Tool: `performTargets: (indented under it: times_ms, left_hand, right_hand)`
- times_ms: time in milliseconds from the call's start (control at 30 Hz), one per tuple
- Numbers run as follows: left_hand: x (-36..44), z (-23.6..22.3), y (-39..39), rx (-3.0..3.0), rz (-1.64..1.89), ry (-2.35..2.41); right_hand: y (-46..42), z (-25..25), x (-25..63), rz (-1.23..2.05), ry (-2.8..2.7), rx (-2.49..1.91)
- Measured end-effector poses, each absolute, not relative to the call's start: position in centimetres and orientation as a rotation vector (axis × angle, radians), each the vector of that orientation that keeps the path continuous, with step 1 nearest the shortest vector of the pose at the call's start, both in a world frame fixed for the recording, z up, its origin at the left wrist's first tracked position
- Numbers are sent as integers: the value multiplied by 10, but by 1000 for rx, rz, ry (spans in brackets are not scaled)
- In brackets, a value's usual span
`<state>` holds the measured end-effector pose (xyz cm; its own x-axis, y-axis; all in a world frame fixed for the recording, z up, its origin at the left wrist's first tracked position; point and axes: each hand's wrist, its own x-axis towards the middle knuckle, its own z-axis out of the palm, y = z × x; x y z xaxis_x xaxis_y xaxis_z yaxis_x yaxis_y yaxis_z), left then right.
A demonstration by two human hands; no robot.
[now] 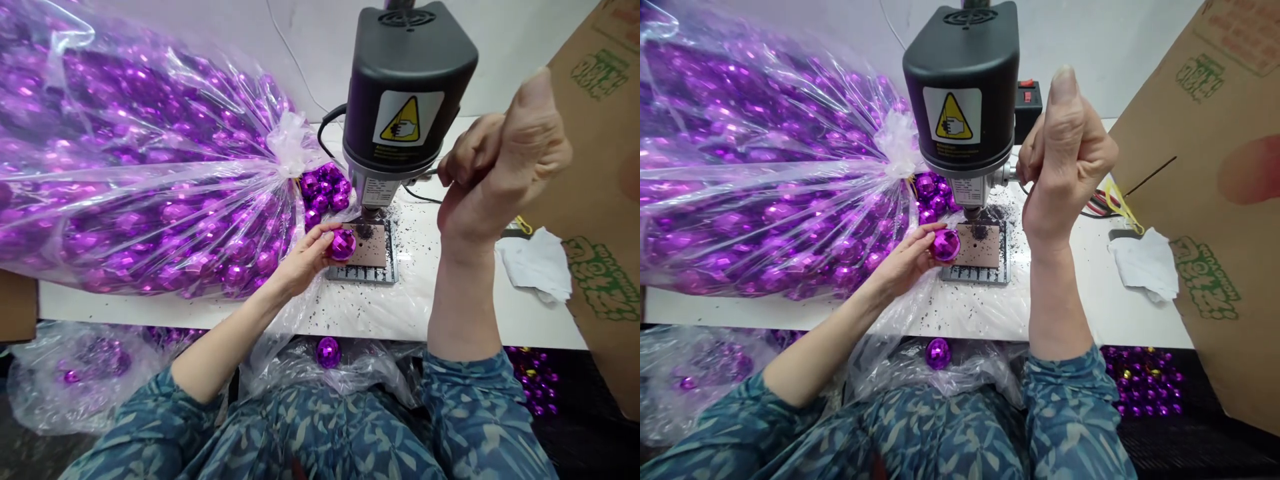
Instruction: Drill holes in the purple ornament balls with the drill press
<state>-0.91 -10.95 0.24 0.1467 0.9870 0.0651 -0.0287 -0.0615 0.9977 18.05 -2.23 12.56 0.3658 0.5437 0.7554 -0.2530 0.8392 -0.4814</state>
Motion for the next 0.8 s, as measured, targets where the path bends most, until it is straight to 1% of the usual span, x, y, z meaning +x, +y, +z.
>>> performTargets:
  times_ms: [133,300,567,800]
  left_hand:
    - [2,-24,-98,1133,1152,976]
    - [1,-41,-85,1113,1182,1083]
    - [9,-42,-77,1644,1132,1252]
    - [13,-48,-66,1782,1098,1360]
  right_hand:
    - [-23,126,181,498,-1110,-363]
    - [-23,123,183,405,-1195,-503]
    - [-26,120,185,363,-1217,-562]
    - [-22,119,185,391,-1215,-468]
